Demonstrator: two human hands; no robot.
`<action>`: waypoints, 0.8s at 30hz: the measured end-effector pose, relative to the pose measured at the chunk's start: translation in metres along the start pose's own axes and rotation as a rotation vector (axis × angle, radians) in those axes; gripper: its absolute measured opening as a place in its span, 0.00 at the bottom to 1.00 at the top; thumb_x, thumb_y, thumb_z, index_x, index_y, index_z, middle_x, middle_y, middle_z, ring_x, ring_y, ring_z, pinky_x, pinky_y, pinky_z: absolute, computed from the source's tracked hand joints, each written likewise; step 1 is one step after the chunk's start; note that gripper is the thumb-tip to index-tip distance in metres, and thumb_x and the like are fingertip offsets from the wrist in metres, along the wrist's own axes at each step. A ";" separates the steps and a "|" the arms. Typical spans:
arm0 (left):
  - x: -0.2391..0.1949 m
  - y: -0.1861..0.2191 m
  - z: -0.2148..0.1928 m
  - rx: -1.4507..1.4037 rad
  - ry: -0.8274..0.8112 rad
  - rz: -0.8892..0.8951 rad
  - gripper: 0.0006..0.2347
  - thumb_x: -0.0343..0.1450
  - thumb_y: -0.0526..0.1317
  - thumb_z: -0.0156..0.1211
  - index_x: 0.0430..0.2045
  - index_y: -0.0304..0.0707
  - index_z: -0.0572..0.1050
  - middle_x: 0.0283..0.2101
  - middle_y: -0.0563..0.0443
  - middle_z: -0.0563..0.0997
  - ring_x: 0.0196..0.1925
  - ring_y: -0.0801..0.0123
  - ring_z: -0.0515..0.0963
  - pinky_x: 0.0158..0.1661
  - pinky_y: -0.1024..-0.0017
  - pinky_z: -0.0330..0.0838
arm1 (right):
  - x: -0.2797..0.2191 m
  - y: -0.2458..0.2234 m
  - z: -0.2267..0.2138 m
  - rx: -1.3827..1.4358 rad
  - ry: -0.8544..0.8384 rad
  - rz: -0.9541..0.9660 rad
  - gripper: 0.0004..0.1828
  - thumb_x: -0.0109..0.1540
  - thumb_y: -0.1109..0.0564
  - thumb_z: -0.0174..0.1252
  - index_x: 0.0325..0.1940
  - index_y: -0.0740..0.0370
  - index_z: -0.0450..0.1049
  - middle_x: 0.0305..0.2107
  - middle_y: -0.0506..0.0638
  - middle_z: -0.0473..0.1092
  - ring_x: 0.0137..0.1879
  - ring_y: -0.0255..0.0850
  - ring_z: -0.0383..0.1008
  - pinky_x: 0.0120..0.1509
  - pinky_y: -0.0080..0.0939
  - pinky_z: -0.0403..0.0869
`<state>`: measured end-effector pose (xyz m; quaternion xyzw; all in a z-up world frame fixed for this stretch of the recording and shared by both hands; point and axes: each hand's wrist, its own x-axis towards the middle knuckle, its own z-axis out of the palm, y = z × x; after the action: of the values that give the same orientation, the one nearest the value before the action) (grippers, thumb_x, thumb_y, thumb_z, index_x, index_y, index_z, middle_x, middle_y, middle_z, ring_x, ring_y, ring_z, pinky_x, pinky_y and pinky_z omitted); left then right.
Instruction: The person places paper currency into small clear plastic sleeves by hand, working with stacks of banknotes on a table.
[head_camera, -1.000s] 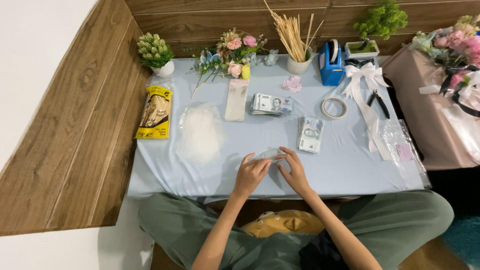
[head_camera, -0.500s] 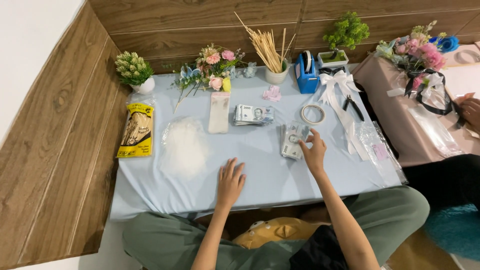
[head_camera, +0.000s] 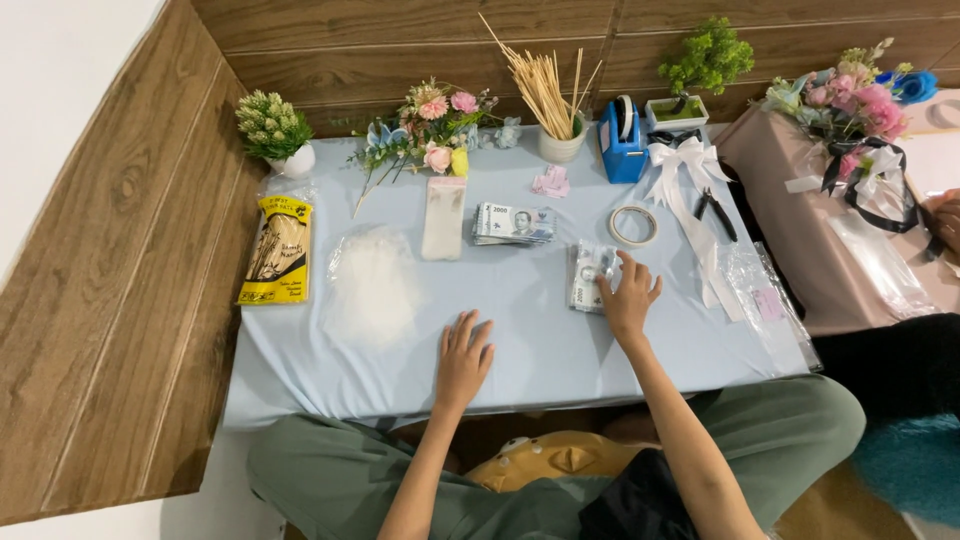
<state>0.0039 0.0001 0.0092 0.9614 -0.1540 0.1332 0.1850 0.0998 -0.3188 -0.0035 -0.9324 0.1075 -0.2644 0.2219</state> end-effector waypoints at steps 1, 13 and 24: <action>0.001 0.001 0.001 0.001 0.002 -0.004 0.17 0.75 0.47 0.53 0.59 0.53 0.71 0.69 0.47 0.65 0.73 0.57 0.62 0.68 0.51 0.53 | 0.001 0.000 -0.001 0.002 -0.002 -0.004 0.36 0.58 0.53 0.70 0.69 0.49 0.63 0.45 0.46 0.65 0.58 0.48 0.67 0.74 0.71 0.47; 0.005 -0.048 -0.022 -0.311 0.177 -0.242 0.16 0.74 0.39 0.54 0.57 0.52 0.74 0.59 0.49 0.72 0.66 0.55 0.69 0.61 0.54 0.66 | -0.052 -0.079 -0.050 0.261 0.017 -0.214 0.19 0.66 0.57 0.61 0.60 0.51 0.67 0.60 0.50 0.61 0.69 0.48 0.61 0.76 0.66 0.41; -0.007 -0.142 -0.043 0.145 0.217 -0.512 0.15 0.70 0.37 0.62 0.52 0.49 0.75 0.48 0.55 0.79 0.54 0.65 0.77 0.49 0.62 0.69 | -0.099 -0.123 -0.029 0.347 -0.133 -0.415 0.11 0.66 0.58 0.57 0.53 0.47 0.71 0.58 0.45 0.64 0.69 0.39 0.62 0.81 0.54 0.39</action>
<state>0.0380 0.1445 0.0005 0.9599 0.1242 0.1949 0.1585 0.0113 -0.1898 0.0318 -0.8977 -0.1476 -0.2568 0.3261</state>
